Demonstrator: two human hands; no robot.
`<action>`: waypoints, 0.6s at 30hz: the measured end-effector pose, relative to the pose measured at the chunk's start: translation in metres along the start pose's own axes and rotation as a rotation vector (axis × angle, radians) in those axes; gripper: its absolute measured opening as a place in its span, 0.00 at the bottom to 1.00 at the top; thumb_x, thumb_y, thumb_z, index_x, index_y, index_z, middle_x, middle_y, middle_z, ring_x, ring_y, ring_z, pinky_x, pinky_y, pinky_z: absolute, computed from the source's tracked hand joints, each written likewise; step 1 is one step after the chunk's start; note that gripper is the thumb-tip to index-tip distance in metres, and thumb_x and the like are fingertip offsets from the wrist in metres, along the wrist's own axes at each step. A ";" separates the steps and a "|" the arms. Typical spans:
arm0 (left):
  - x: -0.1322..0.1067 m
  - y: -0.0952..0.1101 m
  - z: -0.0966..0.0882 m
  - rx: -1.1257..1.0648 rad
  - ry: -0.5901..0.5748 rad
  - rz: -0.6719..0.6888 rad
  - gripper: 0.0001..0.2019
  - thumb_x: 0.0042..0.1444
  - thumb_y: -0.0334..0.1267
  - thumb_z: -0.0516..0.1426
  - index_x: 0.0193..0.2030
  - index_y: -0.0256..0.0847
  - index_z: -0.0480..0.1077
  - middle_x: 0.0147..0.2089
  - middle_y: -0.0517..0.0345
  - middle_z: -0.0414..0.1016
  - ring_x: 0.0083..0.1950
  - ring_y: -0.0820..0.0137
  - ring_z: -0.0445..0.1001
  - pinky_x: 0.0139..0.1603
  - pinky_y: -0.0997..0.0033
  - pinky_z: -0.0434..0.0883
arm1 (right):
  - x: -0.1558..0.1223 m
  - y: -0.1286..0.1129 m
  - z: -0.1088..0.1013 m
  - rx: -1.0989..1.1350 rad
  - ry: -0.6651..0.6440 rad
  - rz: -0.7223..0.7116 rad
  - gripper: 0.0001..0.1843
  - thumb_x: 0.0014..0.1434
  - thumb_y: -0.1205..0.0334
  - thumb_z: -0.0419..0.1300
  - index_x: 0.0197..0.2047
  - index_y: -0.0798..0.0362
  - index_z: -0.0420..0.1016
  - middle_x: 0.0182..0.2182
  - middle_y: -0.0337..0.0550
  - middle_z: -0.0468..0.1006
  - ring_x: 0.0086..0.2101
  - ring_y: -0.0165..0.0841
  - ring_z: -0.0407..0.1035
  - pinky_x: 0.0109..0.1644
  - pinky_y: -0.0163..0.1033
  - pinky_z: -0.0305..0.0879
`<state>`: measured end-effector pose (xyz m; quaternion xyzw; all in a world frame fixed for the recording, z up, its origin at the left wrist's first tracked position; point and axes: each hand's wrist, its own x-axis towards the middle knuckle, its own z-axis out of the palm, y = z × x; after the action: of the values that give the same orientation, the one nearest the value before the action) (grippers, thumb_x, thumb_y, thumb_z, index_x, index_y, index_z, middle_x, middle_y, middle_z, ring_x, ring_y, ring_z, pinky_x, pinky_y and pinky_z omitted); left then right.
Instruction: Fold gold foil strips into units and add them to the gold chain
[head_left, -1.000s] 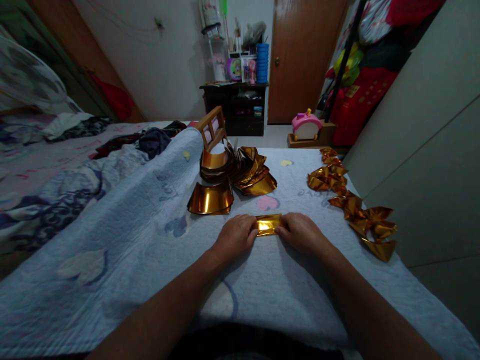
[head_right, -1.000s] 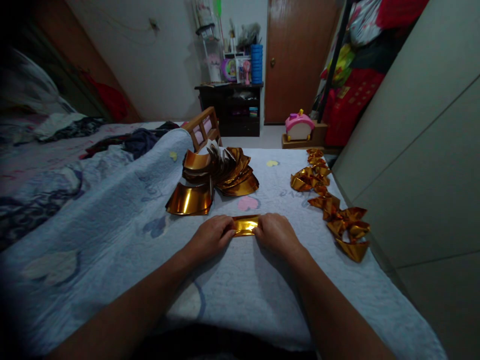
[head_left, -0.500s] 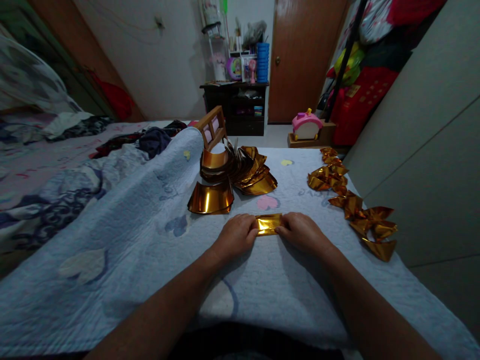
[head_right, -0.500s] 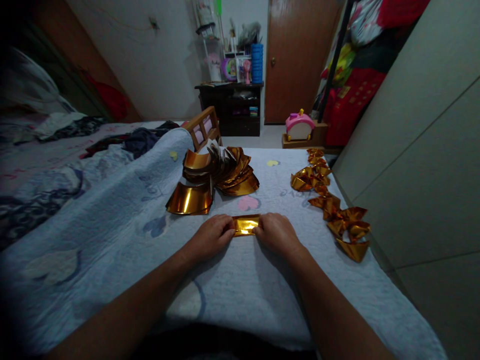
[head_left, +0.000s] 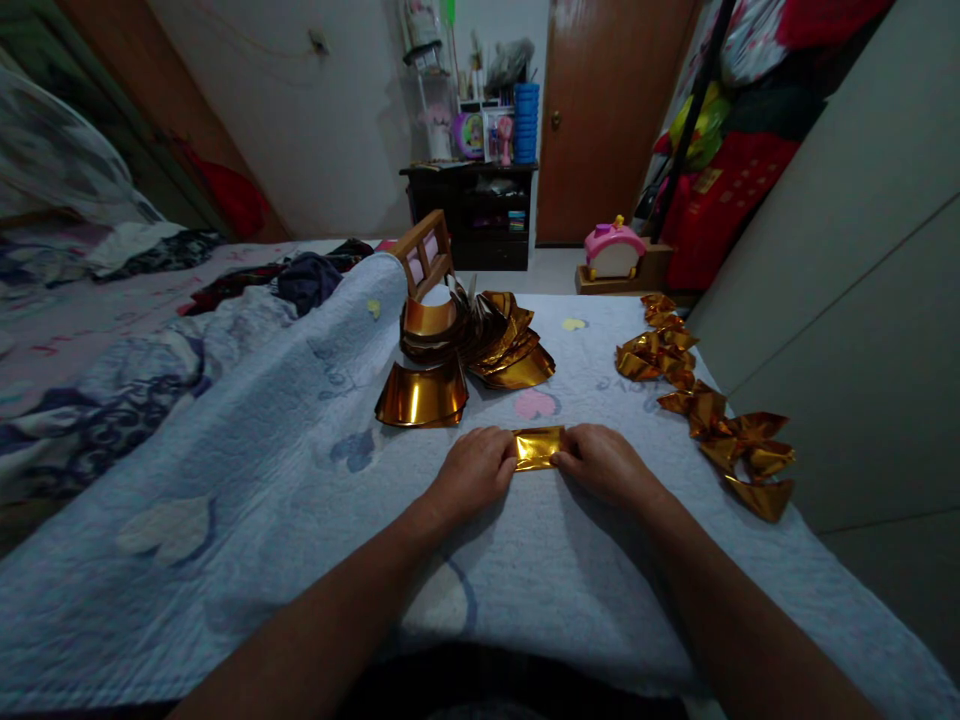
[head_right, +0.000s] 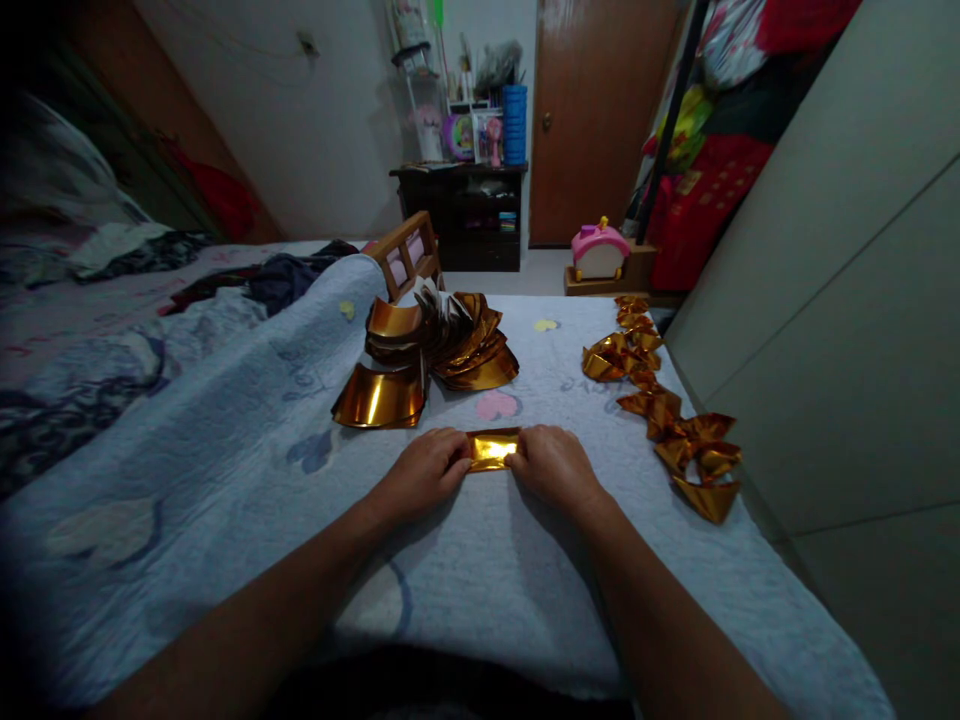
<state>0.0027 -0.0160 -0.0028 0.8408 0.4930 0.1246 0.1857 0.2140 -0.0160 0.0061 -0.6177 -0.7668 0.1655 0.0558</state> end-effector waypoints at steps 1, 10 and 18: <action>0.000 -0.001 0.000 0.002 0.002 0.004 0.05 0.64 0.33 0.53 0.36 0.41 0.68 0.39 0.54 0.75 0.44 0.63 0.72 0.47 0.64 0.66 | 0.000 0.000 0.000 -0.002 0.002 0.003 0.09 0.62 0.61 0.59 0.34 0.53 0.79 0.33 0.49 0.82 0.34 0.38 0.72 0.36 0.40 0.53; -0.001 -0.003 0.002 -0.016 0.026 0.042 0.03 0.63 0.31 0.55 0.41 0.41 0.71 0.40 0.55 0.74 0.44 0.63 0.71 0.45 0.65 0.66 | -0.001 0.004 0.003 0.025 0.019 0.020 0.04 0.61 0.62 0.59 0.40 0.53 0.71 0.33 0.45 0.78 0.33 0.36 0.68 0.35 0.38 0.50; -0.002 -0.002 0.011 0.141 0.059 0.244 0.10 0.66 0.34 0.57 0.49 0.47 0.78 0.43 0.52 0.75 0.46 0.62 0.70 0.47 0.61 0.66 | -0.001 0.012 0.006 0.060 0.019 -0.048 0.03 0.62 0.67 0.57 0.38 0.52 0.71 0.35 0.43 0.78 0.35 0.34 0.67 0.36 0.37 0.50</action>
<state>0.0042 -0.0188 -0.0140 0.9013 0.4001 0.1360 0.0950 0.2236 -0.0156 -0.0029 -0.5988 -0.7754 0.1812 0.0856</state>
